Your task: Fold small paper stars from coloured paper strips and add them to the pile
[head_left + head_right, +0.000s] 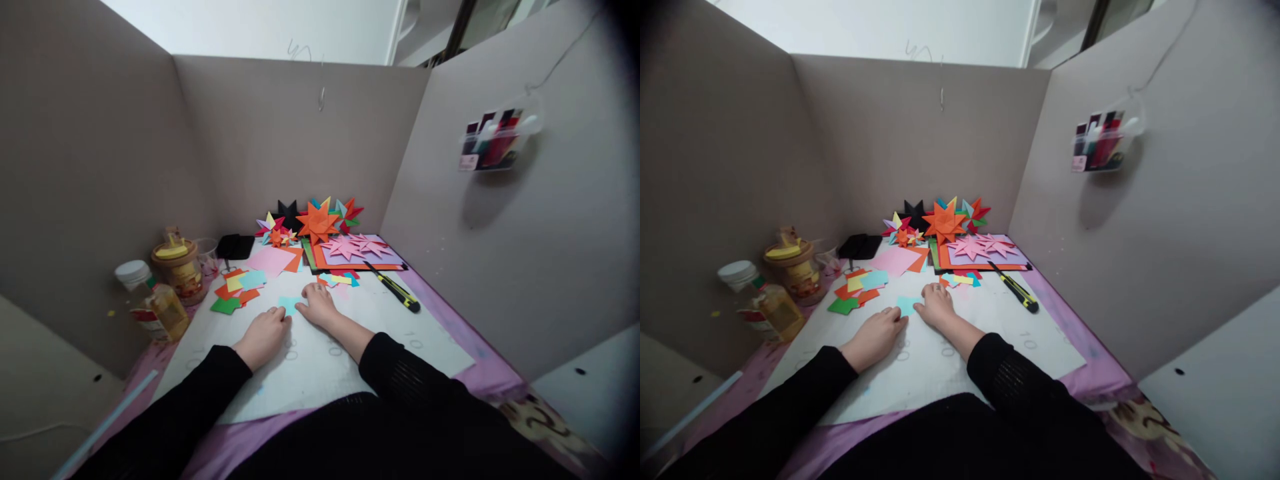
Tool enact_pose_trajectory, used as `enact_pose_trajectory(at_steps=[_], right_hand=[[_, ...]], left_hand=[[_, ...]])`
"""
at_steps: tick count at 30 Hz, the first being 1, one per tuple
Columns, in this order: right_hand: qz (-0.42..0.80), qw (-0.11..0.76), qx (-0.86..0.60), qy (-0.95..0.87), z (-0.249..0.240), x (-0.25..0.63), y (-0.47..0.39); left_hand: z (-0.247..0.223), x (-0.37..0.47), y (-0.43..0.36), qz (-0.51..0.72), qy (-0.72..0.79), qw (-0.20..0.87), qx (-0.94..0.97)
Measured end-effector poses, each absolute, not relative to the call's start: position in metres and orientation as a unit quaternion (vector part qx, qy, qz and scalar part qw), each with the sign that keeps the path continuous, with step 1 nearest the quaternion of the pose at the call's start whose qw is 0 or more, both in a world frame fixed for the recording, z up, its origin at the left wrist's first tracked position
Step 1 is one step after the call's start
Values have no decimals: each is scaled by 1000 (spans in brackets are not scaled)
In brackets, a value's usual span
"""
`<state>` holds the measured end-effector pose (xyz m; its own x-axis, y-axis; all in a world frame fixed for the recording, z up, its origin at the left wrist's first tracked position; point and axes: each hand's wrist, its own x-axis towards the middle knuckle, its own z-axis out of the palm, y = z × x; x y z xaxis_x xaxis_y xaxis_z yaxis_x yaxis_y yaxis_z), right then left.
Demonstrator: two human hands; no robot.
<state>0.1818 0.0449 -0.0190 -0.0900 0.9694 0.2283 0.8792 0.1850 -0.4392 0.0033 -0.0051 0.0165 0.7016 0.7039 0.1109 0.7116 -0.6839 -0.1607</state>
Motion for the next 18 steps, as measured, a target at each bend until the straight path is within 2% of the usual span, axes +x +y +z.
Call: enact_pose_trajectory(at_steps=[4,7,11,18], right_hand=[[90,282,-610,-735,-16,186,45],[106,313,-503,-799,-12,189,40],[131,255,-366,-885,-8,192,28],[122,210,-381,-892,-1,191,19]], left_hand=[[18,2,-6,-20,-386,89,-918],[18,2,-7,-22,-385,90,-918],[16,4,-7,-25,-382,92,-919],[18,-15,6,-66,-368,88,-923]])
